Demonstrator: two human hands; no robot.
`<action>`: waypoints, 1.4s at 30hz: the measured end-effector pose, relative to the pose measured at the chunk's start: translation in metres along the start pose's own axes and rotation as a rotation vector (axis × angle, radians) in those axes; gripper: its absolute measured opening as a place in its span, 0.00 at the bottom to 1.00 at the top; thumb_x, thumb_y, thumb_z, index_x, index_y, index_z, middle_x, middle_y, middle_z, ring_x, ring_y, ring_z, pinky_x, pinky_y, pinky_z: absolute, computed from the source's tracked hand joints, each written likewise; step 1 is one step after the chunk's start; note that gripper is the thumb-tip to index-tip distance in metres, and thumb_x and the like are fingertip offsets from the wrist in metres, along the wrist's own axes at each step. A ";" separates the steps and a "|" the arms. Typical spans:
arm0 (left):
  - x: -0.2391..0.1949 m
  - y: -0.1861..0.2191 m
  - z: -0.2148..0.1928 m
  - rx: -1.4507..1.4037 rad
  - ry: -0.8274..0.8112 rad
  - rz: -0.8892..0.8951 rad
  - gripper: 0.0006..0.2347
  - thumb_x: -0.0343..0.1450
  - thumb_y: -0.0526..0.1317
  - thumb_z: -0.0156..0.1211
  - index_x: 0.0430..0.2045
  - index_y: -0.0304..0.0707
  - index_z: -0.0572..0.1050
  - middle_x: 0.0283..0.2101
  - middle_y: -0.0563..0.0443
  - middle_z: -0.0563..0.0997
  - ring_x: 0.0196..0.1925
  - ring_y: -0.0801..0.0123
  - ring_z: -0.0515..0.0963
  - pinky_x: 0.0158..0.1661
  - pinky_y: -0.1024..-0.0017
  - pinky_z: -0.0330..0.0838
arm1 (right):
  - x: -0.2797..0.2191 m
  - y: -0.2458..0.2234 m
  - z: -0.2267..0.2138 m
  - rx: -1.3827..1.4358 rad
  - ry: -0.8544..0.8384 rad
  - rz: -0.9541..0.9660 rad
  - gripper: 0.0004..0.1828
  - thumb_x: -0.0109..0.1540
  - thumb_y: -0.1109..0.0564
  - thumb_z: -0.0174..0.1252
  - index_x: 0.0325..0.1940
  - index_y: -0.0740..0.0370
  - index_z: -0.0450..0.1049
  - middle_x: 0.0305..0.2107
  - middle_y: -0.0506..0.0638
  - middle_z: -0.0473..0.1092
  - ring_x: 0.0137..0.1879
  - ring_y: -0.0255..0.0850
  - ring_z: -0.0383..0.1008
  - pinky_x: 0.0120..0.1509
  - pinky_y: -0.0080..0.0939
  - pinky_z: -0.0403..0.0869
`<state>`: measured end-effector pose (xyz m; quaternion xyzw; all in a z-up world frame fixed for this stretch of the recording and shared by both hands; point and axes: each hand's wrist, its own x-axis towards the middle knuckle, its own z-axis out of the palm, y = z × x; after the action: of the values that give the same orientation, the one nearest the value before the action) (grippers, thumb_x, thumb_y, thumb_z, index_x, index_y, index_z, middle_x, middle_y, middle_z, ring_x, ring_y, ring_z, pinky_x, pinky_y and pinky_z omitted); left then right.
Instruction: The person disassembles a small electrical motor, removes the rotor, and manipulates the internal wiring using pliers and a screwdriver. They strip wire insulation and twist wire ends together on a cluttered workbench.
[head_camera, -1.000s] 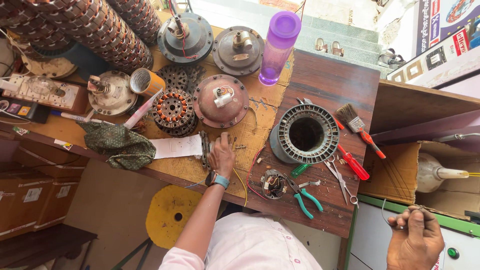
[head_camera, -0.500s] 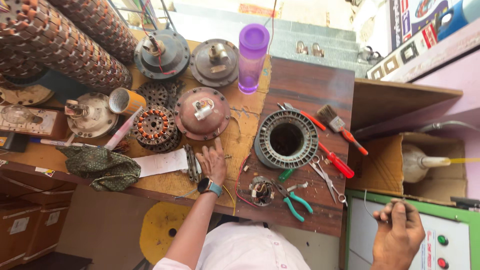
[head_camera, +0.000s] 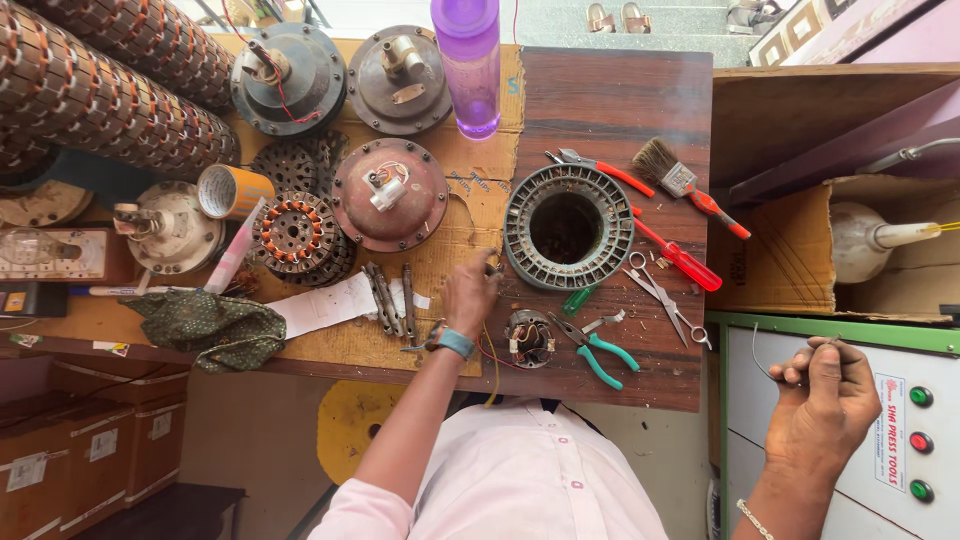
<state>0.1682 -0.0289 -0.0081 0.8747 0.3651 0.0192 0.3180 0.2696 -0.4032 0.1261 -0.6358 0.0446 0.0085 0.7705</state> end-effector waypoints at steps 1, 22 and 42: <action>-0.001 -0.001 0.009 0.100 0.018 0.049 0.16 0.67 0.39 0.71 0.49 0.47 0.77 0.41 0.44 0.84 0.39 0.52 0.83 0.37 0.56 0.76 | 0.000 0.000 0.001 -0.006 0.004 0.002 0.07 0.78 0.62 0.54 0.46 0.66 0.71 0.32 0.48 0.67 0.39 0.34 0.66 0.50 0.40 0.74; 0.018 -0.021 0.065 0.688 0.060 0.393 0.02 0.64 0.27 0.59 0.23 0.30 0.79 0.40 0.40 0.73 0.45 0.58 0.77 0.32 0.70 0.80 | -0.001 0.018 -0.002 -0.019 0.065 0.067 0.06 0.74 0.60 0.56 0.46 0.66 0.71 0.33 0.47 0.66 0.36 0.32 0.64 0.46 0.35 0.73; -0.002 -0.026 0.025 -0.458 0.085 -0.052 0.23 0.69 0.31 0.64 0.61 0.42 0.71 0.33 0.49 0.82 0.34 0.69 0.81 0.38 0.68 0.79 | -0.009 0.064 -0.037 -0.005 0.109 0.171 0.07 0.73 0.58 0.56 0.46 0.66 0.71 0.32 0.46 0.66 0.35 0.32 0.63 0.45 0.36 0.72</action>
<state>0.1573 -0.0295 -0.0425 0.7685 0.3864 0.1301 0.4932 0.2541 -0.4268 0.0570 -0.6310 0.1406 0.0398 0.7619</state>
